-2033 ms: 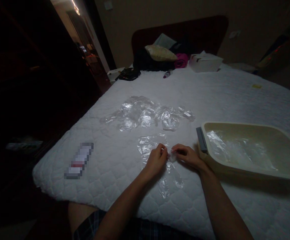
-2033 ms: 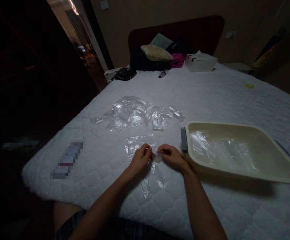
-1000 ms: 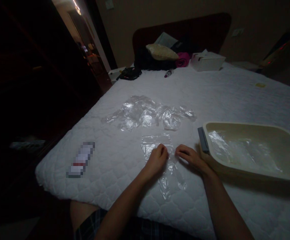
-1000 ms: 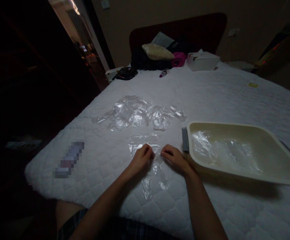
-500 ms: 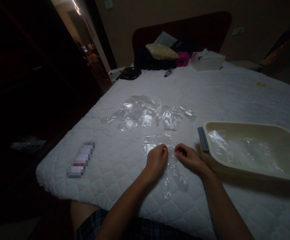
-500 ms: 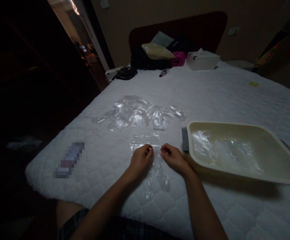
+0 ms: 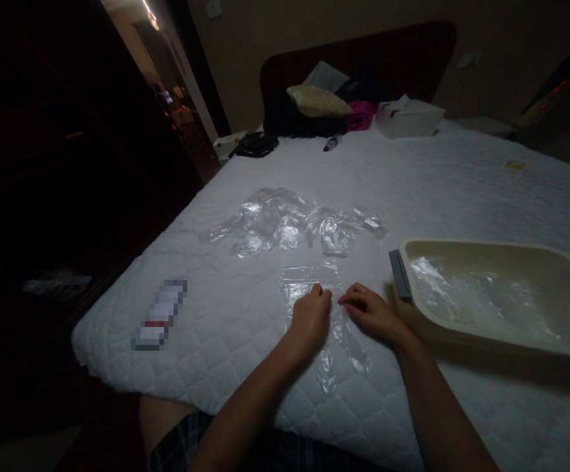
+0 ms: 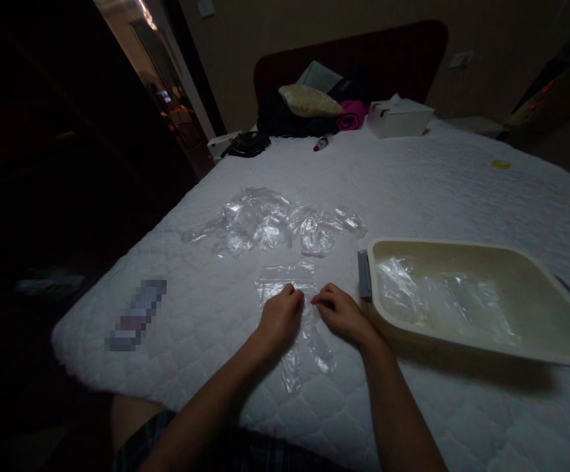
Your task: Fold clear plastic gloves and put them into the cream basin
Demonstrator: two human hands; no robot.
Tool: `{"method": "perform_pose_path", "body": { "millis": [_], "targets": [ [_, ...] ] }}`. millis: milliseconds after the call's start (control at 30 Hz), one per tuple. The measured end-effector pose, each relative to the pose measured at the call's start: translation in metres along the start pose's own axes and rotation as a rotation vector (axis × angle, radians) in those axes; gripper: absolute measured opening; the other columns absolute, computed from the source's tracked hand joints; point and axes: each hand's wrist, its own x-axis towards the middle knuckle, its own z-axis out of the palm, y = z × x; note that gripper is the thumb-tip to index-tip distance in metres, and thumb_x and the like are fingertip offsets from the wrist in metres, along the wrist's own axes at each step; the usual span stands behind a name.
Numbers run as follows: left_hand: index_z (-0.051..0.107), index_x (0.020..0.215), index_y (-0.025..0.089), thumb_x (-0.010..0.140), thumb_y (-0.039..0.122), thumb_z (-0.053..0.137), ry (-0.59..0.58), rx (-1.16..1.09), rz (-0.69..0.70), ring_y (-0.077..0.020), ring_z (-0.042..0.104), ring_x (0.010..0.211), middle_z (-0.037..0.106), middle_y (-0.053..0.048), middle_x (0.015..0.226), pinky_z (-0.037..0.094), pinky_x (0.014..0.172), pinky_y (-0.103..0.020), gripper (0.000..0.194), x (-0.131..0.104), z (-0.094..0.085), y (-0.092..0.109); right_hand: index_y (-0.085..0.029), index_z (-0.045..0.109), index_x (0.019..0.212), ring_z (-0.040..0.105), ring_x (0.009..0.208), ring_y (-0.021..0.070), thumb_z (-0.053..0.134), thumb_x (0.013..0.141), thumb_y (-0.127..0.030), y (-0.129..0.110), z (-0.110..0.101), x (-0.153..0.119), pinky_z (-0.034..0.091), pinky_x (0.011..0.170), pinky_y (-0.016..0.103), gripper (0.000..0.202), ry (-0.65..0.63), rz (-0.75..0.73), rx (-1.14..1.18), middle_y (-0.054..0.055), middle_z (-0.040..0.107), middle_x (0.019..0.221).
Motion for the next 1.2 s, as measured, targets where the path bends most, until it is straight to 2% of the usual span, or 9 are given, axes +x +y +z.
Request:
{"method": "perform_pose_path", "body": {
  "millis": [133, 233, 367, 433, 500, 633, 800, 933, 1200],
  "targets": [
    [0.058, 0.09, 0.02, 0.086, 0.021, 0.037, 0.073, -0.113, 0.001, -0.017, 0.054, 0.077, 0.057, -0.006, 0.088, 0.036, 0.065, -0.027, 0.021, 0.0, -0.006, 0.002, -0.019, 0.066, 0.081, 0.054, 0.074, 0.0166, 0.056, 0.074, -0.028, 0.002, 0.0, 0.001, 0.044, 0.068, 0.03, 0.014, 0.024, 0.027, 0.038, 0.004, 0.058, 0.079],
    [0.057, 0.095, 0.021, 0.086, 0.024, 0.038, 0.167, -0.234, -0.061, -0.0155, 0.054, 0.079, 0.058, -0.004, 0.091, 0.038, 0.069, -0.026, 0.022, 0.0, -0.019, -0.006, -0.018, 0.064, 0.079, 0.055, 0.072, 0.0169, 0.057, 0.073, -0.032, 0.011, 0.003, 0.005, 0.044, 0.067, 0.031, 0.017, 0.139, 0.094, 0.083, 0.005, 0.06, 0.077],
    [0.059, 0.091, 0.018, 0.083, 0.027, 0.041, 0.332, -0.312, -0.268, -0.0153, 0.054, 0.076, 0.059, -0.005, 0.087, 0.039, 0.069, -0.026, 0.022, 0.001, -0.035, -0.043, -0.018, 0.062, 0.077, 0.056, 0.069, 0.0175, 0.059, 0.068, -0.038, 0.021, 0.006, 0.016, 0.044, 0.062, 0.03, 0.022, 0.389, 0.17, 0.138, 0.005, 0.063, 0.075],
    [0.061, 0.084, 0.016, 0.078, 0.028, 0.046, 0.366, -0.388, -0.375, -0.0155, 0.054, 0.073, 0.059, -0.006, 0.082, 0.04, 0.066, -0.026, 0.02, 0.003, -0.037, -0.069, -0.018, 0.062, 0.077, 0.055, 0.062, 0.0168, 0.058, 0.066, -0.04, 0.021, 0.005, 0.023, 0.043, 0.055, 0.028, 0.025, 0.446, 0.223, 0.164, 0.005, 0.062, 0.069],
    [0.061, 0.077, 0.014, 0.075, 0.031, 0.05, 0.287, -0.606, -0.467, -0.0137, 0.053, 0.066, 0.059, -0.005, 0.074, 0.04, 0.059, -0.023, 0.021, 0.005, -0.036, -0.091, -0.017, 0.062, 0.077, 0.051, 0.051, 0.0145, 0.058, 0.065, -0.043, 0.016, 0.003, 0.028, 0.038, 0.045, 0.026, 0.028, 0.417, 0.31, 0.182, 0.002, 0.059, 0.059],
    [0.06, 0.075, 0.011, 0.067, 0.037, 0.058, -0.013, -1.049, -0.595, -0.0064, 0.044, 0.045, 0.054, -0.001, 0.06, 0.029, 0.04, -0.017, 0.028, 0.009, -0.031, -0.114, -0.016, 0.061, 0.071, 0.041, 0.038, 0.0091, 0.058, 0.067, -0.048, 0.004, -0.002, 0.035, 0.027, 0.036, 0.022, 0.032, 0.254, 0.439, 0.215, -0.001, 0.051, 0.047],
    [0.061, 0.081, 0.011, 0.06, 0.031, 0.063, -0.164, -1.188, -0.555, -0.0049, 0.044, 0.041, 0.051, 0.002, 0.055, 0.027, 0.035, -0.016, 0.029, 0.017, -0.028, -0.122, -0.014, 0.06, 0.072, 0.039, 0.038, 0.0059, 0.063, 0.062, -0.05, 0.0, -0.002, 0.042, 0.024, 0.034, 0.019, 0.037, 0.118, 0.448, 0.359, -0.004, 0.049, 0.049],
    [0.059, 0.084, 0.012, 0.059, 0.029, 0.066, -0.147, -1.208, -0.535, -0.0044, 0.044, 0.04, 0.05, 0.004, 0.053, 0.027, 0.035, -0.015, 0.031, 0.018, -0.025, -0.123, -0.013, 0.06, 0.079, 0.039, 0.04, 0.0052, 0.068, 0.058, -0.047, 0.001, 0.0, 0.042, 0.026, 0.037, 0.019, 0.04, 0.09, 0.422, 0.428, -0.004, 0.05, 0.052],
    [0.057, 0.083, 0.014, 0.059, 0.032, 0.068, 0.014, -1.201, -0.483, -0.0036, 0.041, 0.038, 0.052, 0.005, 0.057, 0.025, 0.034, -0.016, 0.032, 0.013, -0.014, -0.119, -0.015, 0.061, 0.08, 0.041, 0.045, 0.0061, 0.07, 0.057, -0.047, 0.011, 0.005, 0.038, 0.031, 0.041, 0.021, 0.041, 0.179, 0.347, 0.445, -0.002, 0.056, 0.061]
  ]
}}
